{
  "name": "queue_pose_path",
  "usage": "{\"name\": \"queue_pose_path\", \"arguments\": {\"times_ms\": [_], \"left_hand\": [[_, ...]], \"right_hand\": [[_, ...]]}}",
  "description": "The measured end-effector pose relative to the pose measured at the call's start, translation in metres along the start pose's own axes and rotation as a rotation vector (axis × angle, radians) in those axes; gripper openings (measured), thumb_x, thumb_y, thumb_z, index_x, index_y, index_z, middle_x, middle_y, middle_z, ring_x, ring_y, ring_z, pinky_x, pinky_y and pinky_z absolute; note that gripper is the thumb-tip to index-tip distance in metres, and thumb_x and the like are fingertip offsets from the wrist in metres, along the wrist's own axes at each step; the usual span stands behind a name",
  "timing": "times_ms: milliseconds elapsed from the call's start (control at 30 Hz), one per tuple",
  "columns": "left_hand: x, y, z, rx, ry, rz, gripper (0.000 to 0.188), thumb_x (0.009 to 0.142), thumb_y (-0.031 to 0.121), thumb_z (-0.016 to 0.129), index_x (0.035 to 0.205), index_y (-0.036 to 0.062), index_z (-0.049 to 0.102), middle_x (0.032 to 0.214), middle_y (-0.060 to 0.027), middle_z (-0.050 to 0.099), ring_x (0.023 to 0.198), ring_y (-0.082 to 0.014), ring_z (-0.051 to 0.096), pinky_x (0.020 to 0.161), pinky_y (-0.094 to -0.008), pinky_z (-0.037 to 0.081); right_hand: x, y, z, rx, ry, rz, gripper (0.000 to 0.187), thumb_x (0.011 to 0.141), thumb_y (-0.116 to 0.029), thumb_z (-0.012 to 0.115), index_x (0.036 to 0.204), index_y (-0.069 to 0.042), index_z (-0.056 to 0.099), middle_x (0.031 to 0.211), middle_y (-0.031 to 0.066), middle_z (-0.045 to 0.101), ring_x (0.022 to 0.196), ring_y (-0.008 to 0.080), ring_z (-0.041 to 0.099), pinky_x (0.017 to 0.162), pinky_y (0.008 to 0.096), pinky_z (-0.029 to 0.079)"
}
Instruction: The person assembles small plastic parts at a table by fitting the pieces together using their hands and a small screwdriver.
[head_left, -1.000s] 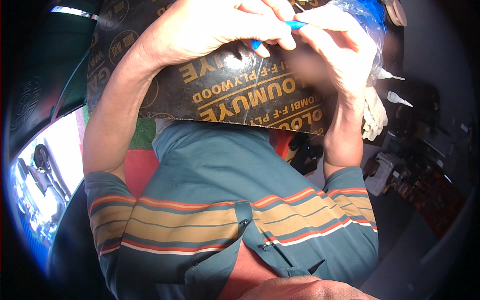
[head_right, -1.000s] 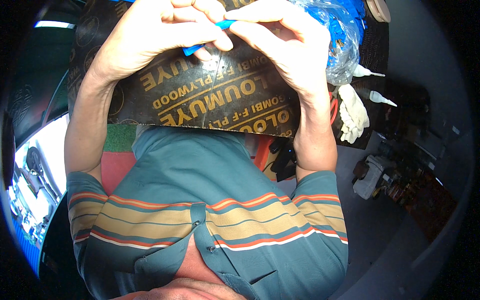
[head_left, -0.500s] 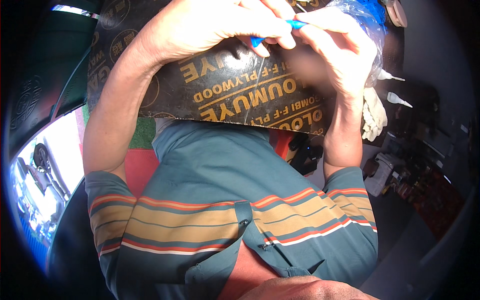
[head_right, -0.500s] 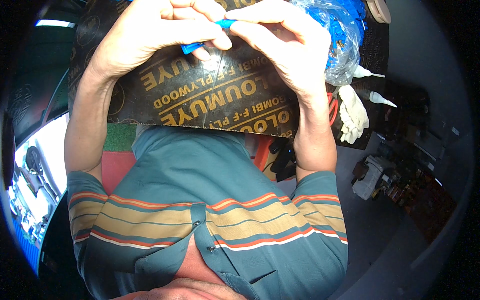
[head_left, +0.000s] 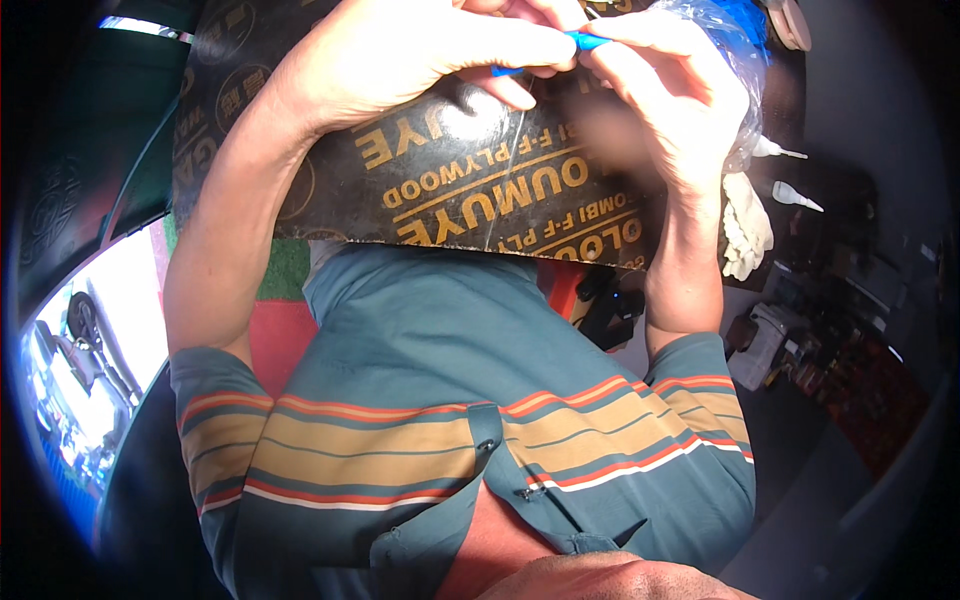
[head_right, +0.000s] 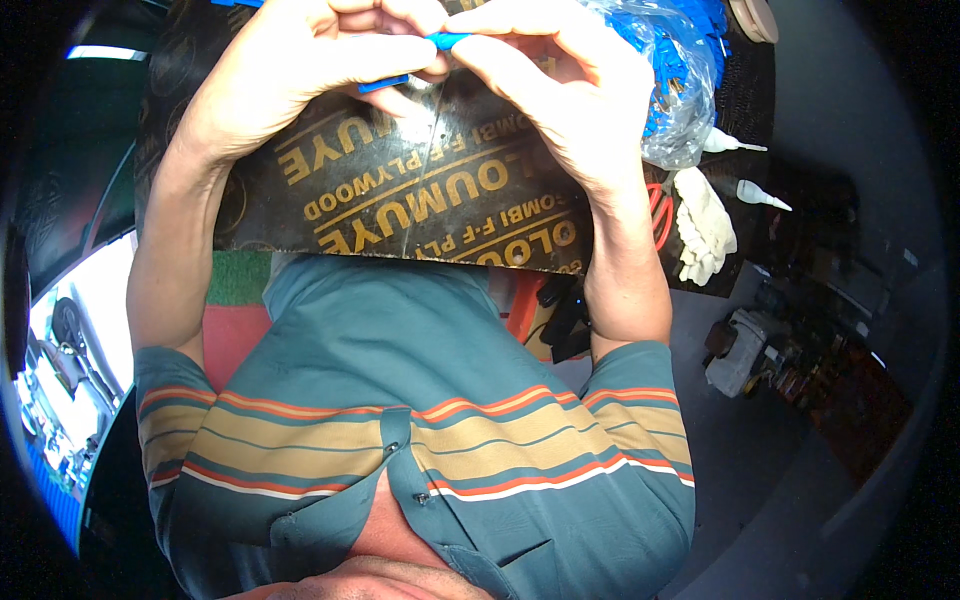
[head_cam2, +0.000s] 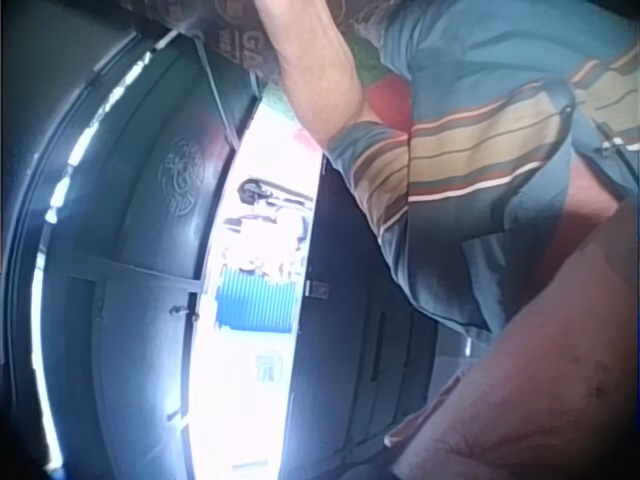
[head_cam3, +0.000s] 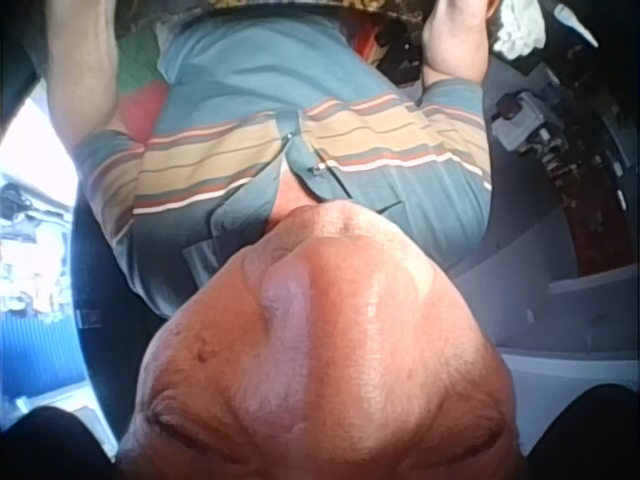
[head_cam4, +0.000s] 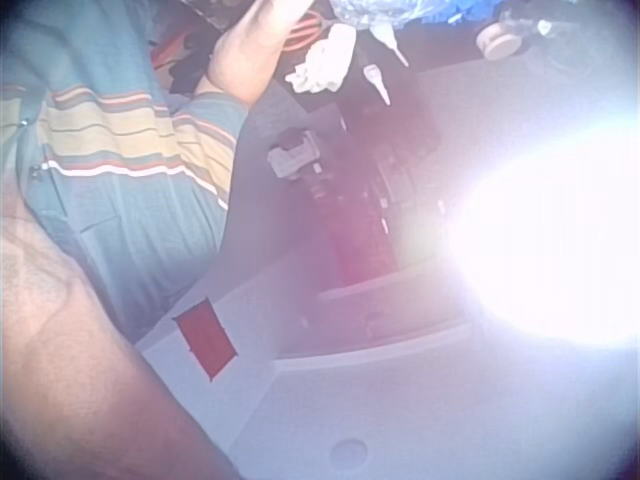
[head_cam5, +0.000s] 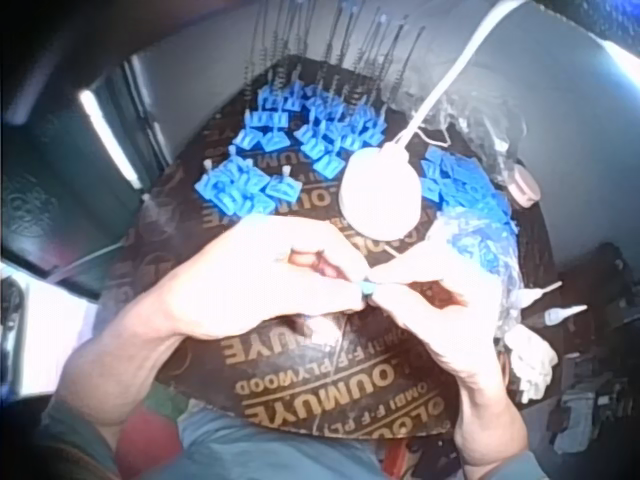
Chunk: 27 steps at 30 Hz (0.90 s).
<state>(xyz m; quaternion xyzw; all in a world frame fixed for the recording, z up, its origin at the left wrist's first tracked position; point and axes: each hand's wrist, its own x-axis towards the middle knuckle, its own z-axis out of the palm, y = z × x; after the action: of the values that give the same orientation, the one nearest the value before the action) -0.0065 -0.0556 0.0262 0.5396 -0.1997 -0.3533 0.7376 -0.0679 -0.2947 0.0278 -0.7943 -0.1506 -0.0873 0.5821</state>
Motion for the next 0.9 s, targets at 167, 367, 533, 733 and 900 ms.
{"name": "queue_pose_path", "arguments": {"times_ms": [167, 367, 533, 733, 900], "left_hand": [[-0.009, 0.017, 0.008, -0.117, -0.031, -0.060, 0.020, 0.099, 0.007, 0.071, 0.116, -0.0026, 0.069, 0.099, -0.0084, 0.074, 0.083, -0.0119, 0.070, 0.074, -0.0265, 0.059], [-0.004, 0.002, 0.000, 0.008, -0.039, 0.030, 0.019, 0.100, 0.009, 0.070, 0.116, -0.0013, 0.070, 0.098, -0.0073, 0.074, 0.087, -0.0111, 0.070, 0.077, -0.0258, 0.058], [-0.006, 0.011, 0.003, 0.116, 0.032, 0.003, 0.022, 0.100, 0.012, 0.072, 0.116, -0.0023, 0.073, 0.101, -0.0076, 0.076, 0.089, -0.0105, 0.069, 0.079, -0.0258, 0.057], [-0.008, 0.018, 0.011, 0.170, 0.097, -0.022, 0.025, 0.099, 0.012, 0.073, 0.119, -0.0037, 0.074, 0.102, -0.0087, 0.077, 0.090, -0.0106, 0.070, 0.079, -0.0251, 0.057], [-0.008, 0.017, 0.010, 0.162, 0.091, -0.026, 0.026, 0.099, 0.011, 0.073, 0.120, -0.0042, 0.074, 0.102, -0.0091, 0.078, 0.090, -0.0110, 0.071, 0.079, -0.0250, 0.058]], "right_hand": [[-0.002, -0.002, -0.002, 0.071, 0.007, 0.114, 0.015, 0.090, 0.005, 0.078, 0.104, 0.002, 0.073, 0.095, 0.0072, 0.075, 0.077, 0.0107, 0.068, 0.068, 0.0234, 0.053], [-0.002, 0.002, -0.001, 0.060, 0.036, 0.133, 0.016, 0.092, 0.004, 0.077, 0.106, 0.001, 0.073, 0.095, 0.0076, 0.075, 0.076, 0.0105, 0.068, 0.067, 0.0234, 0.053], [-0.001, 0.006, 0.001, 0.094, 0.040, 0.041, 0.017, 0.091, 0.005, 0.077, 0.107, 0.002, 0.072, 0.097, 0.0089, 0.075, 0.078, 0.0127, 0.070, 0.069, 0.0250, 0.055], [-0.002, 0.007, -0.002, 0.097, 0.016, 0.055, 0.016, 0.091, 0.006, 0.076, 0.107, 0.003, 0.072, 0.097, 0.0103, 0.074, 0.081, 0.0155, 0.071, 0.071, 0.0262, 0.057], [-0.003, 0.008, 0.002, 0.114, 0.041, 0.019, 0.015, 0.092, 0.006, 0.076, 0.106, 0.004, 0.072, 0.097, 0.0115, 0.074, 0.080, 0.0162, 0.072, 0.071, 0.0273, 0.058]]}}
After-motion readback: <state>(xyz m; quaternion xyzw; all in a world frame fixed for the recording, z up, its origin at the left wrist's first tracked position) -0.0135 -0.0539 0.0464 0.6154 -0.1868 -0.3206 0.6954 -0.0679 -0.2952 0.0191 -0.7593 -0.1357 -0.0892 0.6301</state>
